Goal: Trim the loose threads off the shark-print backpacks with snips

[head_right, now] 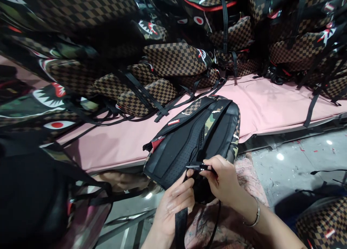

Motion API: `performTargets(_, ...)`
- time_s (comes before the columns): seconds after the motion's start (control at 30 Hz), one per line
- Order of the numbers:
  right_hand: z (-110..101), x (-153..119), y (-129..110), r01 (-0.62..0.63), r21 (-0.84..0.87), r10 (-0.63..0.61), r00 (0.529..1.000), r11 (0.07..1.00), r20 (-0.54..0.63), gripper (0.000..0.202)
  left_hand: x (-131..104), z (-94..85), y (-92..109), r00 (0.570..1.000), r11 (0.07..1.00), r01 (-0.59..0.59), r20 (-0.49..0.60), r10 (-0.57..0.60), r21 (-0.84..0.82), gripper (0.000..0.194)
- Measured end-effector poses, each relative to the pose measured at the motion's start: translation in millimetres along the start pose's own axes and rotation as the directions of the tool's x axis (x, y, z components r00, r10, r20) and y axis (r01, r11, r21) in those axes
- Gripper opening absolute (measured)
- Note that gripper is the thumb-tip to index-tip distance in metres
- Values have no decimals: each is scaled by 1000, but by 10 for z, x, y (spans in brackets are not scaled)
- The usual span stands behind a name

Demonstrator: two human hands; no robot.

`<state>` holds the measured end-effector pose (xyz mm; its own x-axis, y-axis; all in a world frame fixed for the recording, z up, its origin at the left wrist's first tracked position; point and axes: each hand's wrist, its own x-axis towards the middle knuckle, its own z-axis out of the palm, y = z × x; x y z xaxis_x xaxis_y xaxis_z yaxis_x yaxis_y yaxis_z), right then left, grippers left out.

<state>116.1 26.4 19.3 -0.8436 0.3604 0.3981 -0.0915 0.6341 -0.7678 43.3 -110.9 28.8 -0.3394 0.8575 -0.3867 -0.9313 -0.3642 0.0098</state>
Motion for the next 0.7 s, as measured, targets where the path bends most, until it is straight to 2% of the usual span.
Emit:
performTargets(0.1, -8, 0, 10, -2, -35, 2, 1000, 999, 13, 17, 9, -12, -1, 1000, 1000, 8, 1, -8, 5, 28)
performTargets(0.27, 1, 5, 1, 47, -145, -44, 999, 988, 25, 16, 10, -22, -22, 998, 998, -41, -40, 43, 50, 27)
performTargets(0.37, -5, -1, -9, 27, -158, -23, 999, 987, 28, 15, 4, -12, -17, 998, 998, -40, -56, 43, 50, 26)
performTargets(0.43, -10, 0, -11, -31, -65, 32, 999, 997, 7, 15, 0, -4, -3, 999, 1000, -11, -52, 11, 11, 24)
performTargets(0.53, 5, 35, 10, -181, 174, 189, 982, 968, -27, 15, 4, -17, 20, 997, 995, 76, -22, -78, -64, 21)
performTargets(0.6, 37, 90, 37, -304, 352, 328, 945, 885, -10, 24, 16, -47, 26, 987, 984, 158, 29, -156, -78, 20)
performTargets(0.7, 93, 197, 68, -497, 557, 475, 858, 666, 196, 26, 33, -82, 0, 953, 955, 295, 64, -296, 14, 21)
